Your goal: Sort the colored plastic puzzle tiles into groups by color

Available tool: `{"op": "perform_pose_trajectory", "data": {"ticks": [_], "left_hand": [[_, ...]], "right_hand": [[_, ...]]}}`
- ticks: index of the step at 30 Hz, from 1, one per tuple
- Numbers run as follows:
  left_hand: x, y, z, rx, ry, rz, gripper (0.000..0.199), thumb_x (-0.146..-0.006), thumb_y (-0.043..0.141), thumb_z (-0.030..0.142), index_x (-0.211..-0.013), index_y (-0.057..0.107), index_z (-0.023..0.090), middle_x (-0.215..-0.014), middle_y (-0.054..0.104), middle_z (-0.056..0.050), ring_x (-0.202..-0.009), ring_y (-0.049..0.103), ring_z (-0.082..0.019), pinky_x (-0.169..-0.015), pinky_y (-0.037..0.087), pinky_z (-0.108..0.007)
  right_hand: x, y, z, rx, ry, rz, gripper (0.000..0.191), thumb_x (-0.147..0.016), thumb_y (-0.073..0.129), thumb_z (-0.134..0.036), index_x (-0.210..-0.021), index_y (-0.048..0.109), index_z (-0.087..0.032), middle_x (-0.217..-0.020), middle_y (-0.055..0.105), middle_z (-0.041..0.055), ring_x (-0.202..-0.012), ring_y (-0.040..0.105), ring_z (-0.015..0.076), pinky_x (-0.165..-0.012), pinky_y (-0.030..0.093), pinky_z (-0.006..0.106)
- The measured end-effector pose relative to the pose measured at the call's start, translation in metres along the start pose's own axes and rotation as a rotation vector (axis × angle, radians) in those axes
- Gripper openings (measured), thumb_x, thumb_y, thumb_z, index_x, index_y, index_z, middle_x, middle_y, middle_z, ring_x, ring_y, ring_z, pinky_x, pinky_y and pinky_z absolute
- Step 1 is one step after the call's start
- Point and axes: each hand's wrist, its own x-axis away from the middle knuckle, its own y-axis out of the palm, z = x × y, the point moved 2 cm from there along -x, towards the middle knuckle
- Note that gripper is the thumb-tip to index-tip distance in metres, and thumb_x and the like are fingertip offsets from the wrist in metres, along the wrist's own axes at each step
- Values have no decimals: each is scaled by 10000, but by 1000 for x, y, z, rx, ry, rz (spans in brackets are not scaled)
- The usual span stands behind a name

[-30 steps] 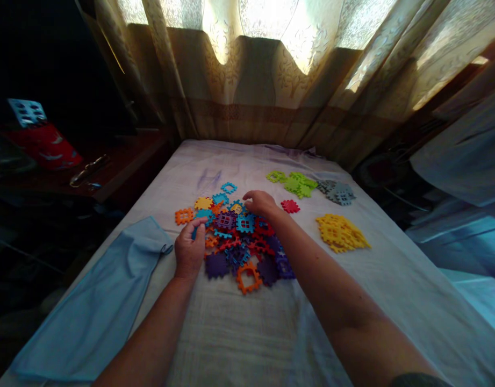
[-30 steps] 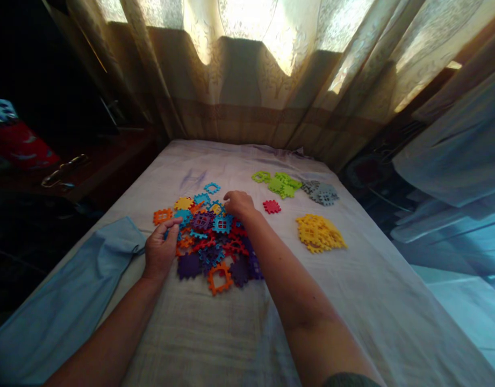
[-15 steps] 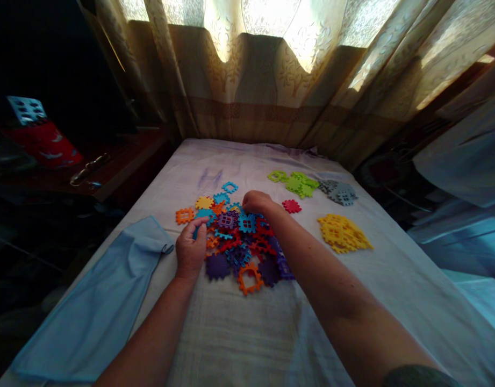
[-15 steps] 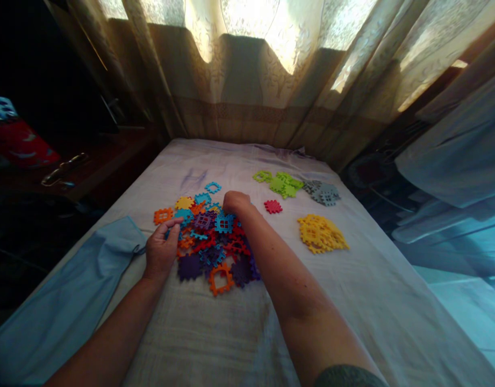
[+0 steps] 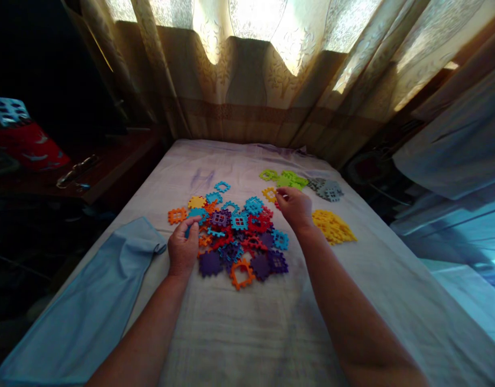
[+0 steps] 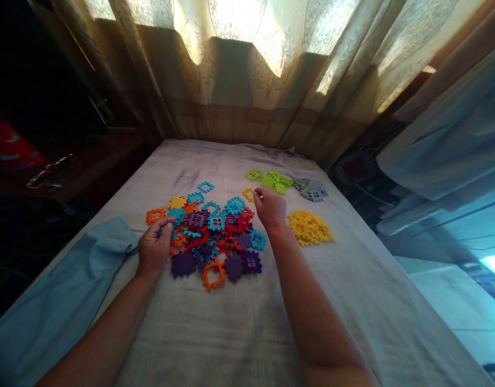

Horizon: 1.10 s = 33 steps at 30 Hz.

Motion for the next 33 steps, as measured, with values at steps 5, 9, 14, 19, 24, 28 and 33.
{"op": "perform_pose_trajectory", "data": {"ticks": [5, 9, 14, 19, 24, 28, 33], "left_hand": [[0, -1, 1, -15, 6, -6, 349, -800, 517, 435, -950, 739, 211, -888, 759, -22, -827, 680, -191, -783, 533, -303], [-1, -1, 1, -9, -2, 4, 349, -795, 522, 439, -958, 738, 219, -926, 760, -25, -888, 684, -201, -849, 524, -322], [-2, -1, -1, -7, -9, -1, 367, -788, 521, 451, -963, 735, 208, -912, 754, -31, -844, 674, -200, -822, 531, -326], [-1, -2, -2, -26, -12, 4, 355, -790, 522, 446, -950, 735, 212, -868, 745, -28, -842, 670, -204, -813, 539, -329], [-4, -2, -8, 18, 4, 30, 335, -802, 537, 429, -975, 718, 207, -1009, 747, -48, -988, 676, -212, -967, 501, -363], [-4, 0, -15, 64, 30, 57, 346, -825, 540, 401, -1067, 680, 197, -1130, 720, -76, -1102, 651, -209, -1043, 457, -365], [-10, -1, -14, -3, 52, 95, 349, -834, 523, 387, -1096, 650, 194, -1165, 702, -87, -1131, 633, -207, -1053, 446, -360]], "right_hand": [[30, -49, 74, 46, 163, 230, 255, -806, 515, -290, -889, 730, -181, -903, 739, 96, -759, 658, 214, -760, 491, 328], [45, -68, 114, 176, 322, 258, 284, -784, 496, -267, -895, 738, -166, -913, 727, 117, -801, 648, 230, -769, 479, 336], [51, -66, 136, 278, 377, 197, 290, -747, 511, -259, -872, 758, -171, -885, 725, 114, -796, 641, 240, -742, 478, 346], [50, -68, 143, 360, 473, -6, 296, -706, 567, -241, -908, 783, -225, -936, 739, 98, -778, 657, 233, -669, 478, 325], [46, -78, 128, 388, 493, -69, 304, -714, 560, -233, -910, 792, -246, -910, 749, 92, -761, 668, 227, -625, 463, 311], [45, -74, 85, 336, 364, -71, 314, -774, 521, -226, -950, 780, -252, -988, 750, 75, -845, 676, 219, -681, 470, 302], [65, -46, 24, 236, 151, -292, 321, -849, 485, -201, -1023, 751, -247, -1101, 730, 60, -995, 661, 216, -785, 466, 289]]}}
